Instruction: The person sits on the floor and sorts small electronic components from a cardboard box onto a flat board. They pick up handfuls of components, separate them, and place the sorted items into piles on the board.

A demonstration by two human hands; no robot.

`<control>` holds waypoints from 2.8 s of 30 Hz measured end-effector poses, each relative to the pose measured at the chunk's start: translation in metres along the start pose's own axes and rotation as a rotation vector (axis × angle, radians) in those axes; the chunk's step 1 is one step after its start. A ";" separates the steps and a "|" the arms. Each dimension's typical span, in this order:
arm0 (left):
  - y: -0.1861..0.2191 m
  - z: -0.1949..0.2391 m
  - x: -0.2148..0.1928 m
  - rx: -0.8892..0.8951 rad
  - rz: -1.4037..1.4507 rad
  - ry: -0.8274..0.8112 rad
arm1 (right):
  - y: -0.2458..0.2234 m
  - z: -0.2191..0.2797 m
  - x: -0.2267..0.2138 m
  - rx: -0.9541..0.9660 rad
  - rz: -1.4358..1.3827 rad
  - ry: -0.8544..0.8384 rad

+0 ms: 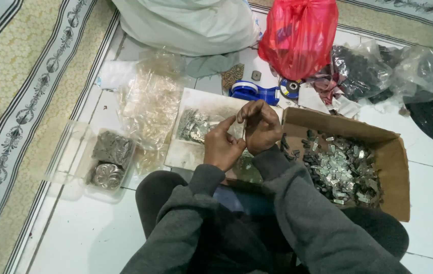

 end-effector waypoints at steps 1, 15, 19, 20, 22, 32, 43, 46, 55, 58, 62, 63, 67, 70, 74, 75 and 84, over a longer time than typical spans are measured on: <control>0.000 0.000 0.000 0.000 -0.001 -0.002 | 0.001 -0.001 0.000 -0.001 0.000 0.002; -0.011 -0.014 -0.047 -0.086 0.033 0.084 | 0.017 0.008 -0.099 0.276 1.349 -0.119; -0.008 -0.012 -0.052 -0.115 0.026 0.074 | 0.049 0.040 -0.108 0.285 1.868 -0.193; -0.008 -0.012 -0.052 -0.117 0.031 0.076 | 0.051 0.041 -0.109 0.217 1.930 -0.166; -0.010 -0.005 -0.052 -0.129 0.034 0.080 | 0.055 0.045 -0.116 0.157 1.989 -0.146; -0.019 0.002 -0.039 -0.153 0.025 0.027 | 0.060 0.024 -0.126 0.358 2.072 -0.352; -0.027 0.011 -0.028 -0.191 0.053 -0.057 | 0.060 0.021 -0.103 0.451 2.082 -0.535; -0.026 0.011 -0.022 -0.190 0.069 -0.078 | 0.054 0.019 -0.107 0.506 1.967 -0.465; -0.029 0.013 -0.021 -0.216 0.063 -0.062 | 0.048 0.016 -0.109 0.537 1.985 -0.549; -0.026 0.010 -0.022 -0.216 0.061 -0.072 | 0.030 0.005 -0.121 0.508 1.861 -0.453; -0.028 0.014 -0.023 -0.248 0.075 -0.040 | 0.022 0.015 -0.140 0.502 1.638 -0.460; -0.025 0.013 -0.021 -0.241 0.082 -0.048 | 0.020 0.022 -0.139 0.509 1.601 -0.481; -0.033 0.017 -0.011 -0.275 0.076 -0.079 | 0.015 0.046 -0.122 0.390 1.572 -0.536; -0.031 0.015 -0.012 -0.281 0.079 -0.069 | 0.014 0.058 -0.118 0.247 1.723 -0.681; -0.036 0.018 -0.011 -0.273 0.083 -0.081 | 0.009 0.047 -0.132 0.165 1.573 -0.529; -0.035 0.019 -0.010 -0.267 0.089 -0.082 | 0.007 0.044 -0.138 0.220 1.577 -0.444; -0.030 0.014 -0.013 -0.237 0.077 -0.053 | 0.028 0.022 -0.119 0.416 1.961 -0.723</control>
Point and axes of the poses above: each hand's wrist, its own z-axis away from the middle knuckle, its own x-axis out of the palm, y = z × x, the point moved 8 cm from there along -z, towards the middle knuckle, and after that the axes turned 12 degrees about -z, right-handed, at the moved point
